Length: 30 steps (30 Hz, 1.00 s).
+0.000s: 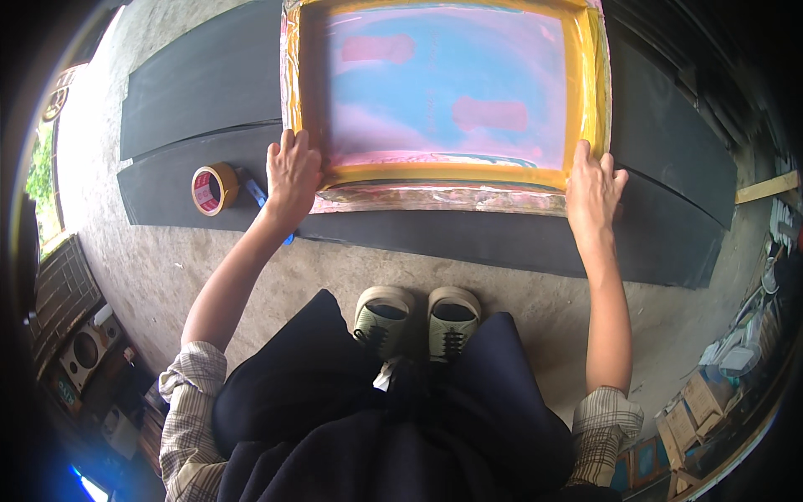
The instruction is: The person applies yellow tape to the edges of a rectangular frame resting on a black mat. They smooth the tape along the sides and corners, occasionally using a blue utility knife to trim excess tape. The person repeatedly adjusts and presses the tape to ensure it adheres properly to the frame's perimeter.
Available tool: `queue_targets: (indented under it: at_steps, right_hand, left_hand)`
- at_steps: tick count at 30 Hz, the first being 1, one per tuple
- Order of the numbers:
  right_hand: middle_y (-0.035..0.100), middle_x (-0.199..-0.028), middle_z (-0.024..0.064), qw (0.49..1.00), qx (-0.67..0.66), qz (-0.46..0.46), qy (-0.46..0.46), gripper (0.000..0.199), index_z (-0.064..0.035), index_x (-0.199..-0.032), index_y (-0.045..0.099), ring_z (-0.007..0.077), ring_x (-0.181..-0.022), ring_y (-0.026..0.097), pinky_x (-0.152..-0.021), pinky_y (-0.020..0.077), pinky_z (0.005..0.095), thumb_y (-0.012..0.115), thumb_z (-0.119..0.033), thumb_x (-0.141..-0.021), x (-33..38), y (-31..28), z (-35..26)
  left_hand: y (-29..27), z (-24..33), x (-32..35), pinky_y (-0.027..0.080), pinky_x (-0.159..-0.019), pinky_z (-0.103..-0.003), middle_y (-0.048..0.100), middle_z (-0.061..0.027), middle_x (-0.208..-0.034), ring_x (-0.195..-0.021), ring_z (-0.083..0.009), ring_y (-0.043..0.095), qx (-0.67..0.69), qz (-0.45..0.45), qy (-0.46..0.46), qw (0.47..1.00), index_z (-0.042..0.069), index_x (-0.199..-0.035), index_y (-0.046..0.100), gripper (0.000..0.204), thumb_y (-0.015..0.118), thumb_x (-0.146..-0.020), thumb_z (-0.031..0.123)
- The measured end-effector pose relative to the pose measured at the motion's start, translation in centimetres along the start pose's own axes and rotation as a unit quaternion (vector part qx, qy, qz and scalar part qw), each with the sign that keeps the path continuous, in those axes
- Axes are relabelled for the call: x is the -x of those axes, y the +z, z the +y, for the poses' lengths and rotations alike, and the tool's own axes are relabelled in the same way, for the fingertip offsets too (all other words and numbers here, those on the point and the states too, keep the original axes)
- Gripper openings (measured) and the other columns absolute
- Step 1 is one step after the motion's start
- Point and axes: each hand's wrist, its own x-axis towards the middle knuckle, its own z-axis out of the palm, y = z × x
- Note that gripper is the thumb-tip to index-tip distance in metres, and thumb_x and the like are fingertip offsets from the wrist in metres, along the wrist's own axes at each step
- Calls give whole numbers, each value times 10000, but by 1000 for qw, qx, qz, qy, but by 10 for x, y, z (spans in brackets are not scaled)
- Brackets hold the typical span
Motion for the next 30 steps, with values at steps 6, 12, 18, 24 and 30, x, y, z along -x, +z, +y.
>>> queue_targets:
  at_steps: [6, 12, 18, 24, 30]
  right_hand:
    - [639, -865, 93, 1000, 1, 8, -14, 441, -16, -1177, 510, 257, -978, 531, -791, 353, 429, 672, -16, -767, 2, -1, -3]
    - [622, -804, 96, 997, 28, 61, -30, 394, -18, -1168, 533, 249, -965, 512, -780, 340, 414, 621, -4, -783, 4, 5, -4]
    - [572, -902, 90, 997, 43, 64, -23, 363, -42, -1140, 539, 241, -986, 490, -781, 350, 398, 617, -12, -788, 6, 2, -7]
    - [478, -1091, 92, 997, 70, 29, 10, 482, -79, -1152, 484, 245, -1073, 468, -842, 395, 408, 726, -70, -735, 1, -12, -5]
    - [477, -1091, 77, 996, -41, 62, 43, 391, -90, -1098, 495, 270, -1081, 467, -864, 400, 422, 707, -68, -770, 11, -11, 6]
  left_hand:
    - [3, 4, 1, 377, -795, -355, 517, -77, -980, -1031, -228, 473, -39, 17, -6, 999, 60, -843, 674, 159, 711, -697, 107]
    - [12, 1, -3, 396, -813, -357, 498, -82, -1025, -1028, -223, 473, -39, 40, -53, 997, 49, -965, 606, 320, 749, -694, 141]
    - [11, -2, 2, 404, -822, -370, 481, -95, -1058, -1020, -240, 474, -11, 41, -34, 999, 53, -985, 560, 406, 791, -670, 165]
    - [9, -5, 9, 417, -809, -388, 478, -102, -1040, -996, -258, 479, 63, 56, -36, 996, 66, -947, 559, 349, 777, -679, 115]
    - [16, -18, 18, 421, -807, -385, 491, -75, -1045, -981, -244, 480, 180, 151, 50, 971, 124, -929, 589, 347, 805, -665, 188]
